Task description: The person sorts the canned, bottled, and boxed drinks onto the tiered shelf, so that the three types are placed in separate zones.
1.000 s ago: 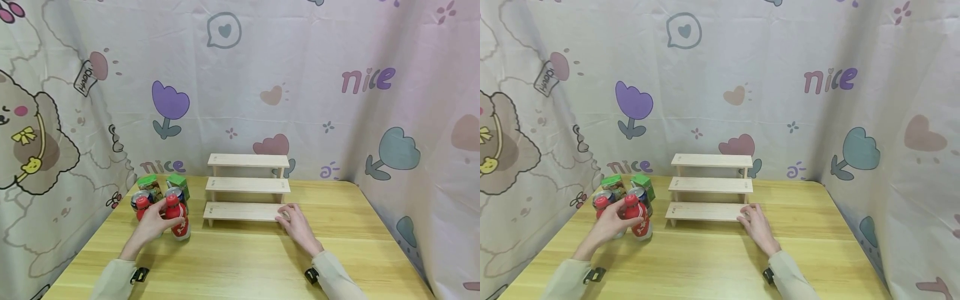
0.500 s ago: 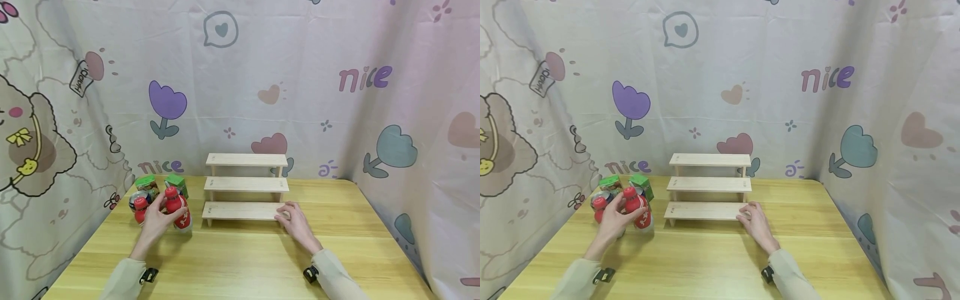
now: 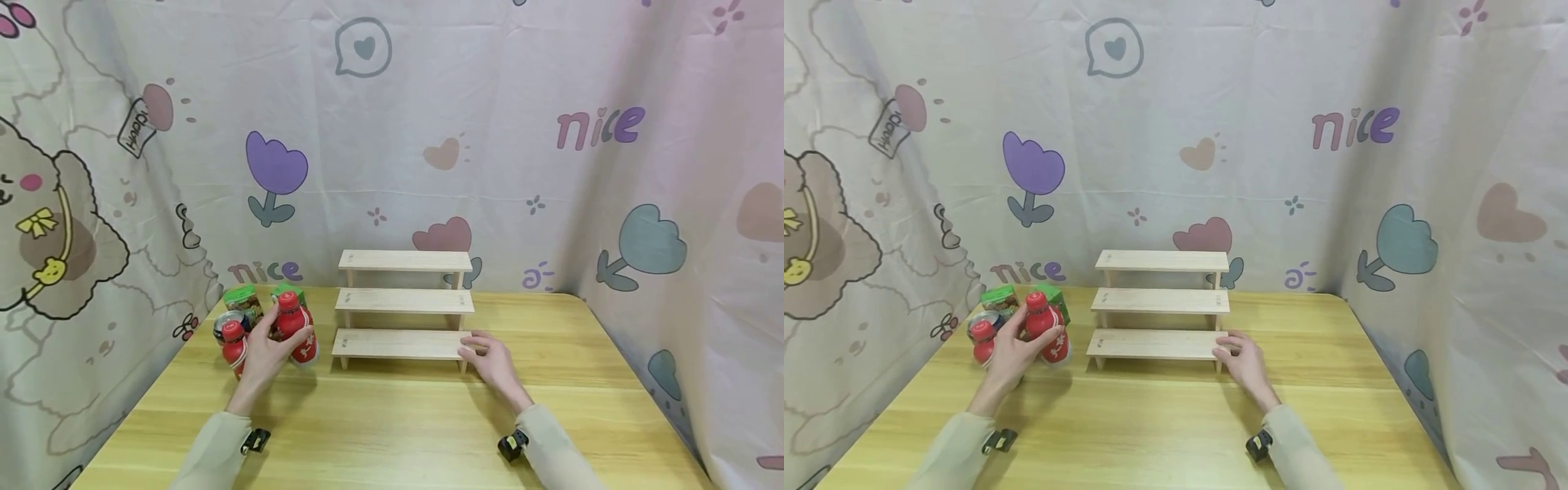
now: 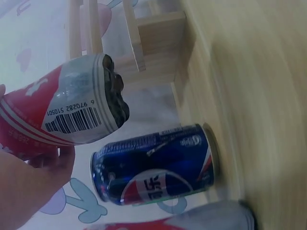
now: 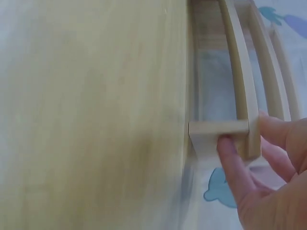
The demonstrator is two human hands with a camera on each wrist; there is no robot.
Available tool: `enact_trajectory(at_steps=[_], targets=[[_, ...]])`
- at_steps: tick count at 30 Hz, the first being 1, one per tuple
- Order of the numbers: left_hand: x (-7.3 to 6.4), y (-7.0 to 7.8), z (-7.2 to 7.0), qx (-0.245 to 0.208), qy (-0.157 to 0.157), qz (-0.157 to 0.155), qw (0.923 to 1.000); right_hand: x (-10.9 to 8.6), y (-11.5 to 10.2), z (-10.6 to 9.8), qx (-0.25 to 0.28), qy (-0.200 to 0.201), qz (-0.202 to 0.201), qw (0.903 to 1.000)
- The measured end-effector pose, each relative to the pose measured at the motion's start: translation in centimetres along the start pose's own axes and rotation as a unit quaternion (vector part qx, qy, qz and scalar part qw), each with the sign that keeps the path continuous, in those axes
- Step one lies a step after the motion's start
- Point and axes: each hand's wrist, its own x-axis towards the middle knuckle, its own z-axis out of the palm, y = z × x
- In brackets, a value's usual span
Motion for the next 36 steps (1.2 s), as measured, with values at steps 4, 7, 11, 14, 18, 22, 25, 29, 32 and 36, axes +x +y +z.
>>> enact_trajectory(at_steps=[4,7,11,14,18,22,25,29,32,36], targets=[[0.3,0.3,0.5,-0.018,-0.006,0.0,0.9998,0.3,0.3,-0.4,0.073,-0.017,0.041,0.9964],[0.6,0.5,0.7,-0.018,-0.014,-0.004,0.9997,0.4,0.6,-0.6,0.114,-0.033,0.061,0.9911],[0.9,1.1,0.9,-0.014,-0.019,-0.015,0.9996,0.6,0.8,-0.7,0.133,-0.052,0.074,0.987],[1.0,1.7,1.0,-0.011,-0.011,-0.017,0.9997,0.8,1.0,-0.7,0.143,-0.059,0.081,0.9846],[1.4,2.2,1.4,-0.019,0.003,-0.003,0.9998,0.8,0.9,-0.7,0.142,-0.062,0.082,0.9846],[2.0,2.6,2.1,-0.039,0.016,0.016,0.999,0.9,0.9,-0.7,0.137,-0.059,0.082,0.9855],[2.3,3.1,2.6,-0.049,0.02,0.035,0.998,1.0,0.8,-0.7,0.135,-0.057,0.083,0.9857],[2.5,4.1,2.9,-0.044,0.012,0.053,0.9976,0.8,0.7,-0.7,0.132,-0.062,0.084,0.9857],[2.6,4.9,3.1,-0.038,0.006,0.064,0.9972,0.7,0.7,-0.6,0.132,-0.062,0.086,0.9857],[3.1,5.7,3.5,-0.049,-0.015,0.087,0.9949,0.6,0.7,-0.5,0.129,-0.054,0.089,0.9861]])
